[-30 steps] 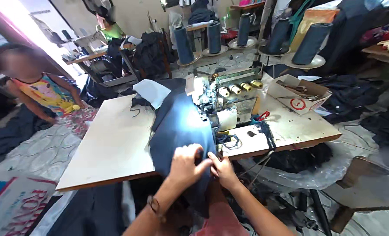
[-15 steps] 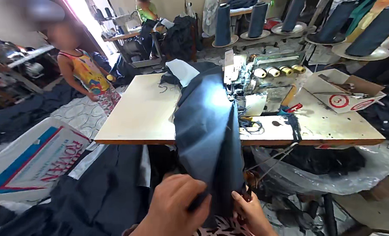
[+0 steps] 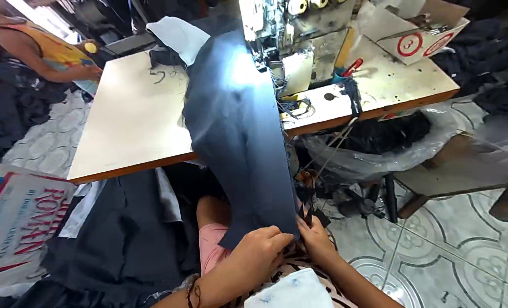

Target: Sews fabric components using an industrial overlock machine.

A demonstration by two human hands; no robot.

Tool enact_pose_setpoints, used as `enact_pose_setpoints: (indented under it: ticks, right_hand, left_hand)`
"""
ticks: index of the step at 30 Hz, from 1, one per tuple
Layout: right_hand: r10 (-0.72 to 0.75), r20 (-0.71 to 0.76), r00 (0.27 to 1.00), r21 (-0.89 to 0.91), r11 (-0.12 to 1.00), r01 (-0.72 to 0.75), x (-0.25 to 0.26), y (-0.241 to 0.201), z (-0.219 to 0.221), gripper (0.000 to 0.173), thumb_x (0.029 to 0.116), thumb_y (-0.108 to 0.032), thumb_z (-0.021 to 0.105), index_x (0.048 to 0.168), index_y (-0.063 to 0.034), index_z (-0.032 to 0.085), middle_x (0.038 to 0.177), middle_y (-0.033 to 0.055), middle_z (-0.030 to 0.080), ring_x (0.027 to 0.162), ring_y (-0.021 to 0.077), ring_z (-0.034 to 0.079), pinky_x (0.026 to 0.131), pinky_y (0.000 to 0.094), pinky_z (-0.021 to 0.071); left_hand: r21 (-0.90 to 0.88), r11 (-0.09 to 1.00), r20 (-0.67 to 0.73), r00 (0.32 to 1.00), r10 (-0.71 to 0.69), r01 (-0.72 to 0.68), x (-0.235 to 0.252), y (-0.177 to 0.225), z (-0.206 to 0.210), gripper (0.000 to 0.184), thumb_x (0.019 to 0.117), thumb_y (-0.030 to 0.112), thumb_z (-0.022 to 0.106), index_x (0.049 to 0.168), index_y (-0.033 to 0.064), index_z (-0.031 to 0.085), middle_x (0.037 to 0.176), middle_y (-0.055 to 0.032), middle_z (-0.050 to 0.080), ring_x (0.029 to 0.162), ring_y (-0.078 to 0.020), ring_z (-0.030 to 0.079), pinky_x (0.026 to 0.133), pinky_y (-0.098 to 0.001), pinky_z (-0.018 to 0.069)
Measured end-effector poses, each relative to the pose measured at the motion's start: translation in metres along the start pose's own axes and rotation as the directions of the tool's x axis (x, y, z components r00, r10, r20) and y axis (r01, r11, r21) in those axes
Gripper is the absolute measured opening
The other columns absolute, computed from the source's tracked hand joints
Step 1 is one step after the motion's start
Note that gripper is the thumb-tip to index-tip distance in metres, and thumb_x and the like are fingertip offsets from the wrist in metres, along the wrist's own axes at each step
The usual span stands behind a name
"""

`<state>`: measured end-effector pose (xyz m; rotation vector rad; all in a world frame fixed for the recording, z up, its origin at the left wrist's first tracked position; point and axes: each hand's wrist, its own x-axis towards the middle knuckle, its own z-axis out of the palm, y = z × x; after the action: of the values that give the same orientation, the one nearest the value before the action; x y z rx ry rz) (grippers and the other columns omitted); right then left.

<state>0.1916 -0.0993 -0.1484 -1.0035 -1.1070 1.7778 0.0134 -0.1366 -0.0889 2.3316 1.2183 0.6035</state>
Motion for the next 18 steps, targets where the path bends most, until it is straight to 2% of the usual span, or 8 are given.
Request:
enact_pose_setpoints:
  ticks: [2, 4, 6, 8, 11, 13, 14, 18]
  right_hand:
    - [-0.063, 0.027, 0.998, -0.073, 0.995, 0.065, -0.003, 0.001, -0.003, 0.026, 0.1071, -0.041, 0.047, 0.094, -0.021, 0.059, 0.066, -0.0177, 0.058, 0.05, -0.0074, 0.049, 0.047, 0.0132, 0.0442]
    - [-0.132, 0.038, 0.99, -0.11, 0.985, 0.136, -0.001, 0.004, -0.007, 0.015, 0.1026, -0.026, 0.057, 0.099, -0.0145, 0.066, 0.075, -0.0147, 0.066, 0.062, -0.0055, 0.061, 0.057, 0.0155, 0.0533]
    - [-0.114, 0.035, 0.993, -0.069, 0.991, 0.117, 0.004, 0.003, -0.01, 0.011, 0.0997, -0.013, 0.056, 0.098, -0.0124, 0.067, 0.075, -0.0115, 0.069, 0.061, -0.0021, 0.063, 0.057, 0.0185, 0.0557]
    - [-0.052, 0.05, 0.997, 0.023, 0.998, 0.051, 0.014, -0.004, -0.011, 0.013, 0.1004, -0.012, 0.054, 0.097, -0.0151, 0.066, 0.07, -0.0104, 0.068, 0.052, -0.0005, 0.059, 0.048, 0.0191, 0.0529]
    - [-0.002, 0.079, 0.997, 0.103, 0.995, -0.006, 0.037, -0.018, -0.007, 0.014, 0.1005, -0.014, 0.052, 0.095, -0.0186, 0.063, 0.066, -0.0098, 0.067, 0.047, -0.0001, 0.057, 0.044, 0.0187, 0.0504]
    - [-0.013, 0.098, 0.995, 0.146, 0.989, -0.001, 0.057, -0.024, -0.005, 0.015, 0.0999, -0.014, 0.051, 0.093, -0.0188, 0.063, 0.064, -0.0094, 0.065, 0.045, -0.0004, 0.055, 0.043, 0.0177, 0.0487]
    - [-0.021, 0.115, 0.993, 0.168, 0.986, 0.001, 0.069, -0.027, -0.005, 0.015, 0.1, -0.014, 0.051, 0.092, -0.0196, 0.063, 0.062, -0.0098, 0.063, 0.044, -0.001, 0.053, 0.043, 0.017, 0.0475]
    - [-0.01, 0.124, 0.992, 0.198, 0.98, -0.015, 0.11, -0.043, -0.002, 0.02, 0.0985, -0.011, 0.048, 0.084, -0.0188, 0.06, 0.053, -0.0098, 0.055, 0.04, -0.0006, 0.048, 0.041, 0.0168, 0.045]
  left_hand:
    - [-0.039, 0.999, 0.024, 1.0, 0.016, -0.015, 0.005, -0.004, 0.009, 0.021, 0.0871, 0.0, 0.067, 0.107, 0.0006, 0.074, 0.086, -0.0128, 0.07, 0.078, -0.0231, 0.072, 0.073, -0.033, 0.061]
    - [-0.165, 0.986, 0.113, 0.992, 0.05, -0.031, 0.013, -0.011, 0.003, 0.018, 0.0886, -0.002, 0.067, 0.106, -0.0023, 0.073, 0.091, -0.0156, 0.072, 0.083, -0.0248, 0.073, 0.078, -0.0354, 0.0615]
    - [-0.235, 0.971, 0.186, 0.979, 0.081, -0.036, 0.036, -0.023, -0.025, 0.019, 0.0903, 0.002, 0.071, 0.108, -0.002, 0.076, 0.096, -0.0153, 0.076, 0.088, -0.0238, 0.075, 0.083, -0.0382, 0.061]
    - [0.029, 0.999, 0.045, 0.998, 0.033, -0.034, 0.076, -0.044, -0.073, 0.019, 0.0968, 0.016, 0.066, 0.109, 0.0052, 0.076, 0.099, -0.0086, 0.075, 0.091, -0.0194, 0.072, 0.082, -0.0381, 0.0602]
    - [0.476, 0.859, -0.145, 0.98, -0.137, 0.19, 0.137, -0.085, -0.149, 0.046, 0.1063, 0.038, 0.05, 0.142, 0.0116, 0.061, 0.143, -0.0134, 0.061, 0.129, -0.0352, 0.06, 0.103, -0.0574, 0.0483]
    - [0.502, 0.789, -0.117, 0.932, -0.343, 0.354, 0.168, -0.096, -0.189, 0.059, 0.1078, 0.05, 0.042, 0.155, 0.0154, 0.047, 0.158, -0.0172, 0.045, 0.141, -0.0455, 0.046, 0.109, -0.0697, 0.0338]
    - [0.5, 0.77, -0.071, 0.904, -0.421, 0.397, 0.181, -0.101, -0.202, 0.065, 0.106, 0.057, 0.042, 0.157, 0.0174, 0.044, 0.161, -0.0168, 0.041, 0.143, -0.0459, 0.043, 0.11, -0.0708, 0.0317]
    - [0.541, 0.708, 0.076, 0.811, -0.579, 0.454, 0.227, -0.136, -0.227, 0.097, 0.0879, 0.078, 0.055, 0.164, 0.0228, 0.029, 0.168, -0.0139, 0.027, 0.14, -0.043, 0.047, 0.102, -0.0708, 0.0406]
